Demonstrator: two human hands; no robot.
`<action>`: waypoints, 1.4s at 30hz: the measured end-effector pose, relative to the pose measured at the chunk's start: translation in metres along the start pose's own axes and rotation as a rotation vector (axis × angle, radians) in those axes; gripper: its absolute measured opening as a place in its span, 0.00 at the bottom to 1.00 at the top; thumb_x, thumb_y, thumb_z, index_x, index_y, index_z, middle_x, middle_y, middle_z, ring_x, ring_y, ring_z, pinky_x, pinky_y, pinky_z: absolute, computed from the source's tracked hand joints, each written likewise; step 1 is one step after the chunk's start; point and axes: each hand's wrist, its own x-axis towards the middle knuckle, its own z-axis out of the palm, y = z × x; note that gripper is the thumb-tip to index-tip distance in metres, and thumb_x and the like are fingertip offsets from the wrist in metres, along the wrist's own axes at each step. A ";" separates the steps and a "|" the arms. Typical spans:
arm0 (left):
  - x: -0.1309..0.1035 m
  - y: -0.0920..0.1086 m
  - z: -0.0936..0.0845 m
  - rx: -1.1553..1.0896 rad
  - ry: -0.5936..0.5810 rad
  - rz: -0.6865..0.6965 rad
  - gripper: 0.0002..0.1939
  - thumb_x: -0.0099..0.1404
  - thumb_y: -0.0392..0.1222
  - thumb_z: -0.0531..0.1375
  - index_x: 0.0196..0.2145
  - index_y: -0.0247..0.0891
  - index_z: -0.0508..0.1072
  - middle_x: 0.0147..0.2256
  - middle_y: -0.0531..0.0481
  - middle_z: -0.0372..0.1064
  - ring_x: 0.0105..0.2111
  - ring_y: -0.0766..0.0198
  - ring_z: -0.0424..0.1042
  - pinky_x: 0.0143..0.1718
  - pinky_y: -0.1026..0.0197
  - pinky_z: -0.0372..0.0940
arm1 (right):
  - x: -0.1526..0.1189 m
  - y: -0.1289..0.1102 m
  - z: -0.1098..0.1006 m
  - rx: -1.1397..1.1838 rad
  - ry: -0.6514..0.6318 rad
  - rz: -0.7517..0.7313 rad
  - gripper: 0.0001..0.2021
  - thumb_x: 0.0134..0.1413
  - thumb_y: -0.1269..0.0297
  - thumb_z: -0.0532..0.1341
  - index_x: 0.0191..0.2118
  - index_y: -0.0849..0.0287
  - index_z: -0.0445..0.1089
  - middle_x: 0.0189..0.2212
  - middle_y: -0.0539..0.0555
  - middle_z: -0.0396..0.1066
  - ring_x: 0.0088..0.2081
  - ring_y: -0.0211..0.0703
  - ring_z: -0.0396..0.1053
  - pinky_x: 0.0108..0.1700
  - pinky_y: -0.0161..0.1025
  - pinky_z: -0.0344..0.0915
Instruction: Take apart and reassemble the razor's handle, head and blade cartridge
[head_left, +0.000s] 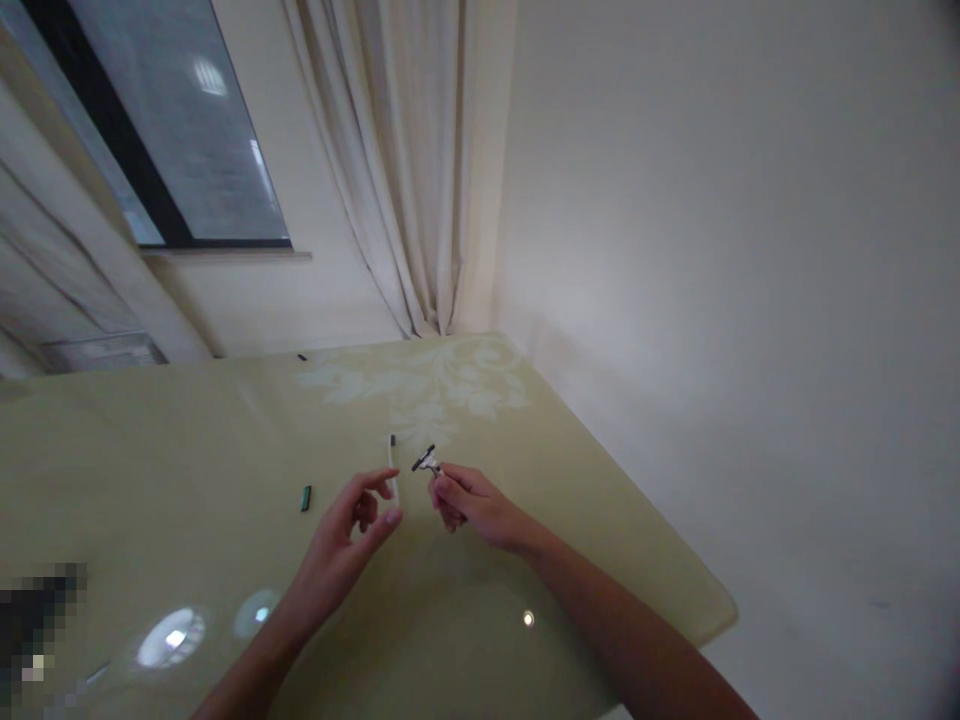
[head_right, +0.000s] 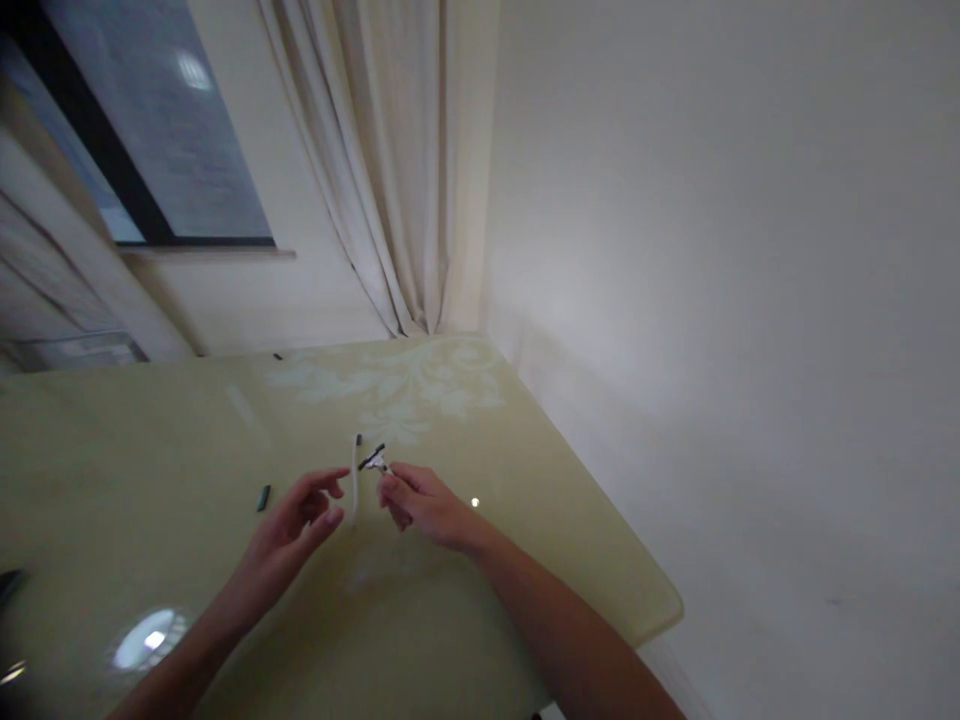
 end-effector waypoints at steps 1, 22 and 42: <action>0.000 0.001 -0.001 -0.080 -0.033 -0.027 0.25 0.69 0.56 0.64 0.59 0.43 0.72 0.44 0.48 0.71 0.33 0.64 0.67 0.36 0.63 0.66 | -0.001 -0.001 -0.002 0.001 -0.036 0.028 0.30 0.63 0.32 0.58 0.33 0.58 0.66 0.22 0.45 0.59 0.24 0.35 0.57 0.28 0.34 0.56; -0.007 -0.009 0.009 -0.280 -0.167 0.039 0.18 0.68 0.48 0.68 0.55 0.47 0.79 0.41 0.49 0.72 0.37 0.62 0.70 0.41 0.61 0.65 | -0.006 -0.006 -0.002 -0.013 -0.190 0.075 0.29 0.65 0.42 0.60 0.21 0.59 0.60 0.18 0.43 0.52 0.21 0.31 0.45 0.26 0.38 0.41; 0.015 -0.003 -0.003 -0.331 -0.067 -0.002 0.23 0.61 0.51 0.73 0.52 0.42 0.82 0.42 0.45 0.77 0.39 0.59 0.74 0.41 0.61 0.68 | 0.006 -0.003 -0.004 0.028 -0.107 -0.032 0.32 0.65 0.36 0.58 0.22 0.60 0.64 0.17 0.44 0.53 0.20 0.31 0.46 0.25 0.36 0.42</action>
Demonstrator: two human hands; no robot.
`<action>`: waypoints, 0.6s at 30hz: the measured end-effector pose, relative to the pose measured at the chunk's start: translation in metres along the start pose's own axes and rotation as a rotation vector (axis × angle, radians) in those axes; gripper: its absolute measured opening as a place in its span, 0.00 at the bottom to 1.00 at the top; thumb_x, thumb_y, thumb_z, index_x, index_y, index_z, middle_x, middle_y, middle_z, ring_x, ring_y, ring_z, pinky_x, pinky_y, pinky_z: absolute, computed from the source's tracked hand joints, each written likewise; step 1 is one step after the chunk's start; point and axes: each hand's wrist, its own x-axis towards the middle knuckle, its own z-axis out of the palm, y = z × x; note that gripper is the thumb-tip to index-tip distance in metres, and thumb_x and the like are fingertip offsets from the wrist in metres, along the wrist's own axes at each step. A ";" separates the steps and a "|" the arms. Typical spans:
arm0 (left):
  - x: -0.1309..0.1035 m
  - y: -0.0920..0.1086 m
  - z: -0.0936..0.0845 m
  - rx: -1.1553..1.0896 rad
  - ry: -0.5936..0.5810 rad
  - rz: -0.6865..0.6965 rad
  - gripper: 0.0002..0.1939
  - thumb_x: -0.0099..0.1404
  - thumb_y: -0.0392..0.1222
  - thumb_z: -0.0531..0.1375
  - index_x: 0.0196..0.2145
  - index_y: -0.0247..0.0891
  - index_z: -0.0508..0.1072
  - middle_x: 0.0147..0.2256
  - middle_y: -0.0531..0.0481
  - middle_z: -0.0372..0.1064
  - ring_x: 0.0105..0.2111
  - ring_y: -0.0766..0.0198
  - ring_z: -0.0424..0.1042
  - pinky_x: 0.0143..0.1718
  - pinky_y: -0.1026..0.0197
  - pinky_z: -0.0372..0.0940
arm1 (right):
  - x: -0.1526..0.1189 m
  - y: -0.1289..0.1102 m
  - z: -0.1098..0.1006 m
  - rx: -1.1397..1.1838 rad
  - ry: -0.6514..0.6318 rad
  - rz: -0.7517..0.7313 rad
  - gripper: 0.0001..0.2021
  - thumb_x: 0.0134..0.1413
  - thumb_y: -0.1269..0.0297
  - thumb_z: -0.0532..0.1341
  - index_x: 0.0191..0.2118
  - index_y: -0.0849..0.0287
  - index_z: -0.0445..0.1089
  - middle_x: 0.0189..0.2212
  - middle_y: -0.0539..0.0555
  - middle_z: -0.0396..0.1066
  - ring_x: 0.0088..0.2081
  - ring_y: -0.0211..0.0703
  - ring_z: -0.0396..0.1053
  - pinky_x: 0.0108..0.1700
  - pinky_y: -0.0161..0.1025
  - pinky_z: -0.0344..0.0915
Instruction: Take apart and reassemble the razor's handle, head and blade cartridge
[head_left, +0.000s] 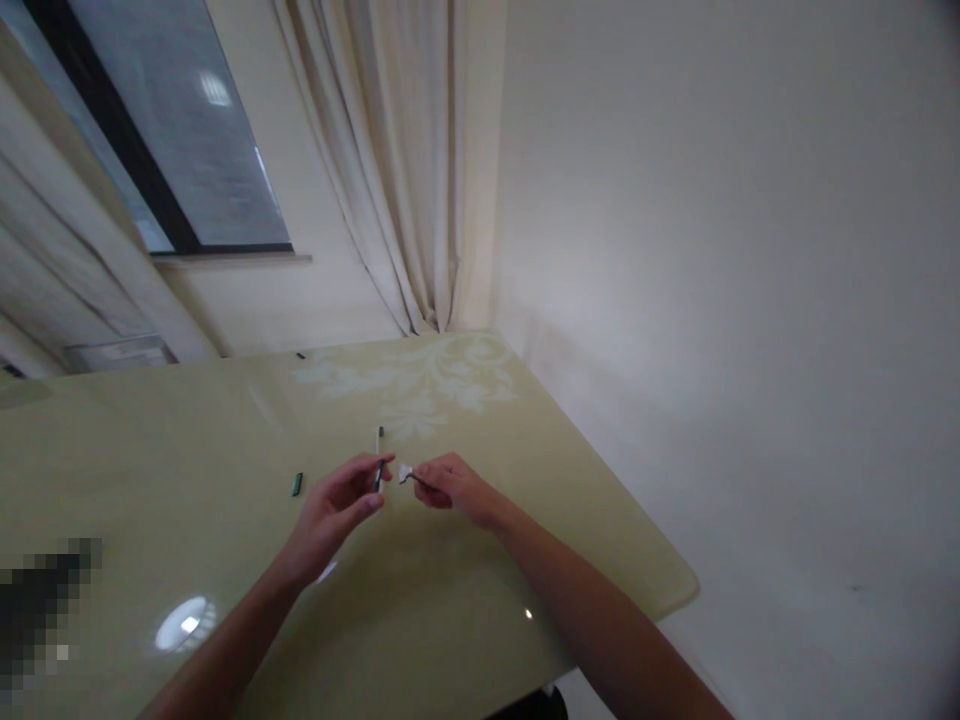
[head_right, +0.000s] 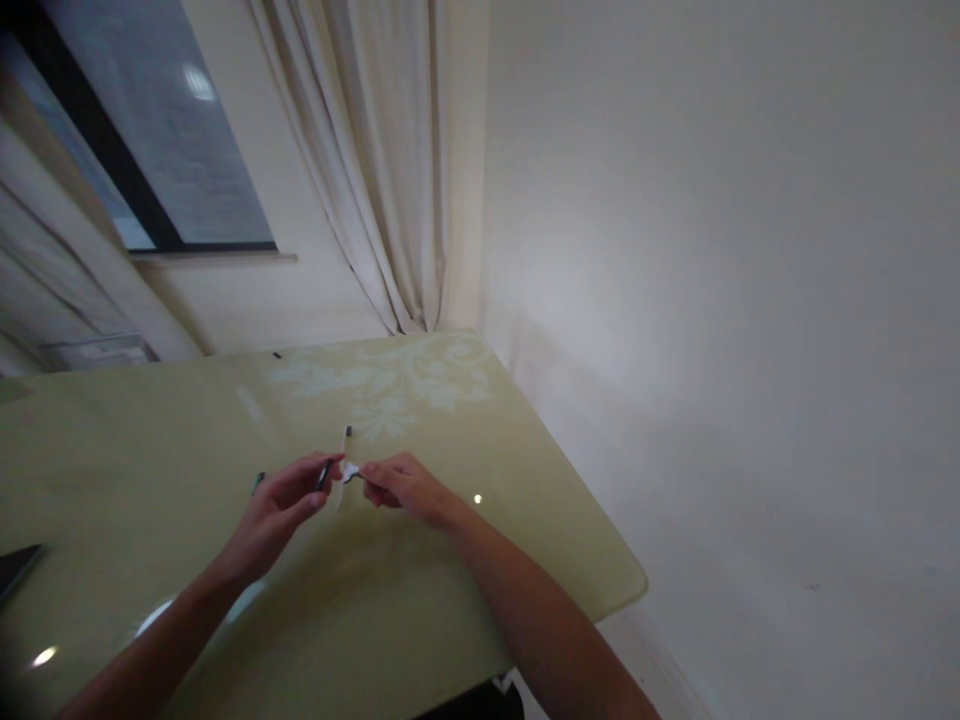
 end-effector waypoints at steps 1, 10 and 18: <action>0.007 0.002 0.002 0.059 0.028 -0.015 0.24 0.62 0.52 0.71 0.53 0.42 0.81 0.42 0.45 0.77 0.39 0.60 0.74 0.40 0.61 0.68 | 0.002 0.001 -0.003 0.024 0.062 0.000 0.33 0.64 0.33 0.56 0.22 0.60 0.65 0.16 0.44 0.53 0.19 0.31 0.47 0.24 0.36 0.41; 0.103 -0.019 0.065 0.720 -0.144 -0.074 0.23 0.56 0.49 0.71 0.49 0.40 0.83 0.39 0.45 0.80 0.33 0.58 0.74 0.38 0.59 0.66 | 0.013 0.005 -0.052 0.249 0.676 -0.091 0.34 0.53 0.26 0.59 0.20 0.58 0.64 0.12 0.39 0.42 0.15 0.29 0.38 0.20 0.35 0.36; 0.115 -0.047 0.081 0.682 -0.229 -0.142 0.23 0.57 0.42 0.70 0.49 0.28 0.82 0.26 0.50 0.79 0.26 0.61 0.76 0.28 0.63 0.62 | 0.013 0.009 -0.058 0.229 0.729 -0.049 0.35 0.51 0.26 0.60 0.21 0.58 0.63 0.12 0.39 0.44 0.15 0.28 0.40 0.19 0.34 0.36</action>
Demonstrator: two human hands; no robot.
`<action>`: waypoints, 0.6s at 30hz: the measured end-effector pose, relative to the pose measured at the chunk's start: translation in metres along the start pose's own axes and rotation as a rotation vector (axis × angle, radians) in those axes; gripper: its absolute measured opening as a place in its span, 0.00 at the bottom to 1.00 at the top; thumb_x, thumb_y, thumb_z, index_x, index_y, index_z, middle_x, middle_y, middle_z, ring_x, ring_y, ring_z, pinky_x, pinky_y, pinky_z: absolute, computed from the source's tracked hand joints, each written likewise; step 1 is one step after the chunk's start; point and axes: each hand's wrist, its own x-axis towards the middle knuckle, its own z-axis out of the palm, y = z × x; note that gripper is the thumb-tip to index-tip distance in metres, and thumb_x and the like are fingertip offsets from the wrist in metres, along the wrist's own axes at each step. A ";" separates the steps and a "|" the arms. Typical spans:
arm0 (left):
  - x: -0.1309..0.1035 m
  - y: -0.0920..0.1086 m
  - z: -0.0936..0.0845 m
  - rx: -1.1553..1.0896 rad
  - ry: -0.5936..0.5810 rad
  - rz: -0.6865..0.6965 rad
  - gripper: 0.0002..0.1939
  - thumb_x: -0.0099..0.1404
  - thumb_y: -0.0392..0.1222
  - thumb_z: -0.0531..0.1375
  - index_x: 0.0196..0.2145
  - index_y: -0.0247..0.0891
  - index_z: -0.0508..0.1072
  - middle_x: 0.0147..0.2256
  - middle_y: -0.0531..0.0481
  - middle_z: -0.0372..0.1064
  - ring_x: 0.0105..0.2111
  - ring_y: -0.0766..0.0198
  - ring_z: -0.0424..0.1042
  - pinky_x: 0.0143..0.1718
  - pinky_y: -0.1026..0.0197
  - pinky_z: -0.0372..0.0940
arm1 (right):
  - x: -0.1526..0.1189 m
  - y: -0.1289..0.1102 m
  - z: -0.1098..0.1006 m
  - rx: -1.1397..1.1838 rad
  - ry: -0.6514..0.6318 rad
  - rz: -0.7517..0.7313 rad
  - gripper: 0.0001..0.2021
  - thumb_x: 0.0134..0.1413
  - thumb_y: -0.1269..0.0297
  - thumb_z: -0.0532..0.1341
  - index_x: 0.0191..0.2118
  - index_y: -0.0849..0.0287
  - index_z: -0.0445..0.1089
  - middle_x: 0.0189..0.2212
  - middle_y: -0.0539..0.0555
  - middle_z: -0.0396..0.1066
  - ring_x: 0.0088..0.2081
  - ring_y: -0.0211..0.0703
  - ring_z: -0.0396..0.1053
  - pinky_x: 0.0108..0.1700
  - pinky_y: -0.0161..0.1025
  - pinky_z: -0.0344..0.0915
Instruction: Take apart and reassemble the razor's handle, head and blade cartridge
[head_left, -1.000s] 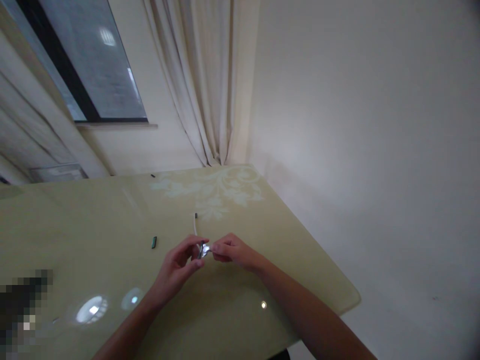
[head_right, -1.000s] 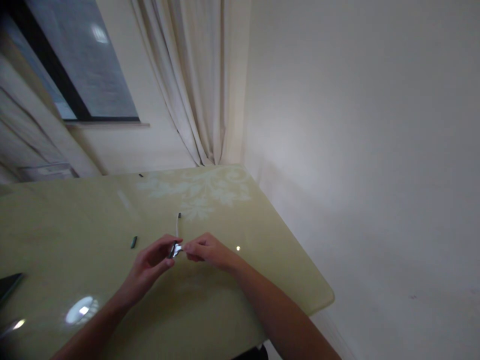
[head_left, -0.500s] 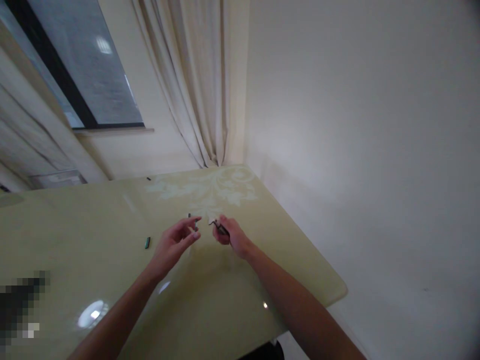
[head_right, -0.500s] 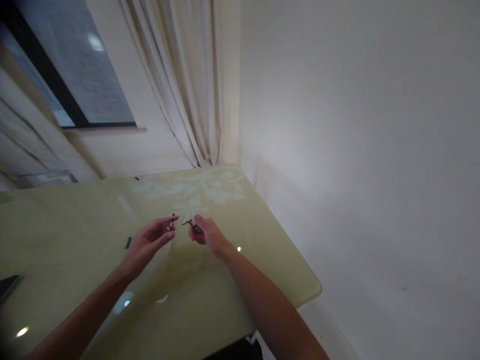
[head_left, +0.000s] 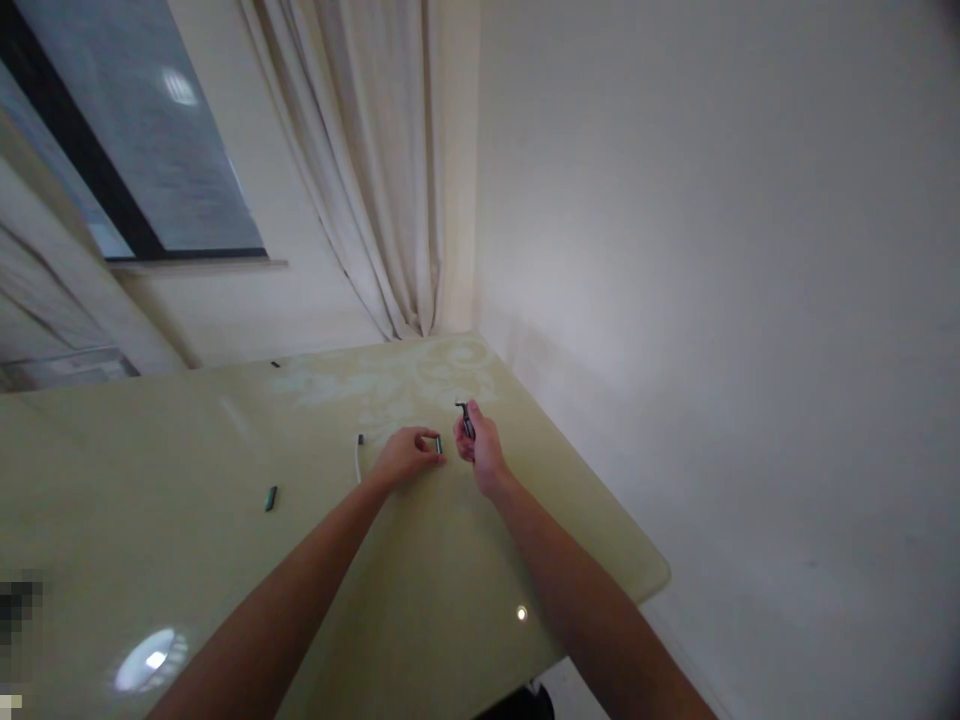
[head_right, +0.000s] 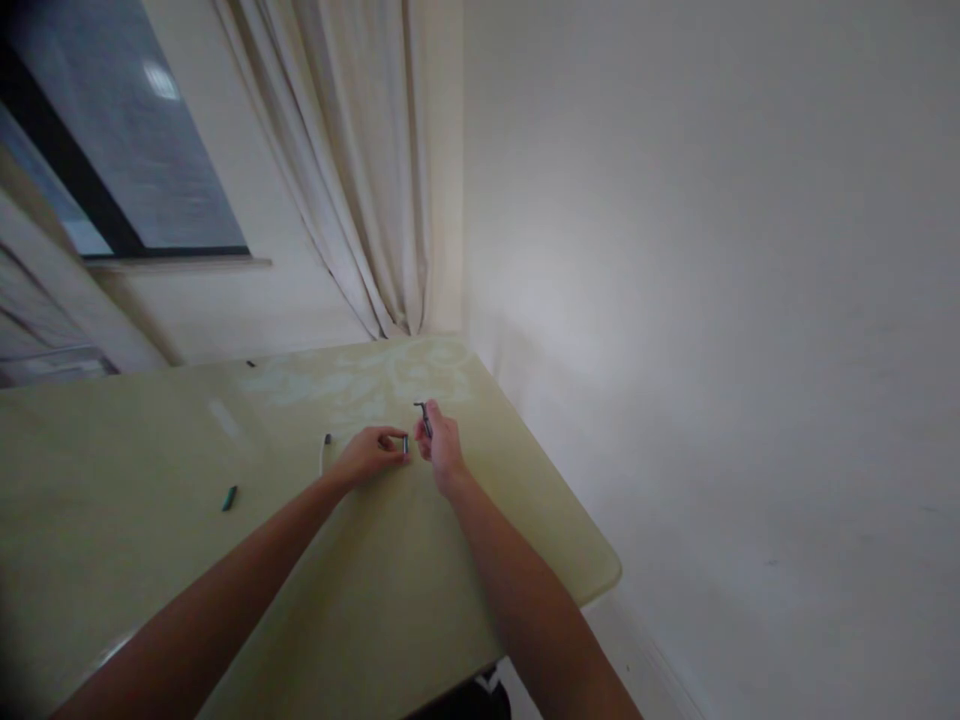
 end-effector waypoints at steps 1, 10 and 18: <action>-0.003 0.002 0.000 0.000 0.011 0.016 0.23 0.59 0.43 0.69 0.50 0.27 0.81 0.26 0.51 0.79 0.26 0.62 0.76 0.29 0.63 0.62 | -0.002 0.000 0.002 -0.006 -0.006 -0.002 0.35 0.52 0.26 0.60 0.21 0.58 0.63 0.12 0.39 0.44 0.15 0.28 0.40 0.19 0.34 0.36; -0.083 -0.026 -0.063 0.045 0.208 0.058 0.18 0.65 0.55 0.63 0.37 0.39 0.84 0.33 0.47 0.80 0.28 0.58 0.72 0.33 0.58 0.66 | -0.024 -0.002 0.016 -0.102 -0.093 0.047 0.36 0.53 0.25 0.58 0.20 0.58 0.64 0.14 0.41 0.45 0.17 0.30 0.41 0.21 0.35 0.37; -0.145 -0.160 -0.144 0.278 0.279 -0.329 0.39 0.54 0.65 0.66 0.58 0.40 0.77 0.50 0.37 0.77 0.42 0.42 0.78 0.44 0.45 0.72 | -0.039 0.004 0.021 -0.236 -0.202 0.080 0.37 0.56 0.25 0.56 0.21 0.59 0.66 0.14 0.41 0.45 0.17 0.31 0.42 0.22 0.35 0.38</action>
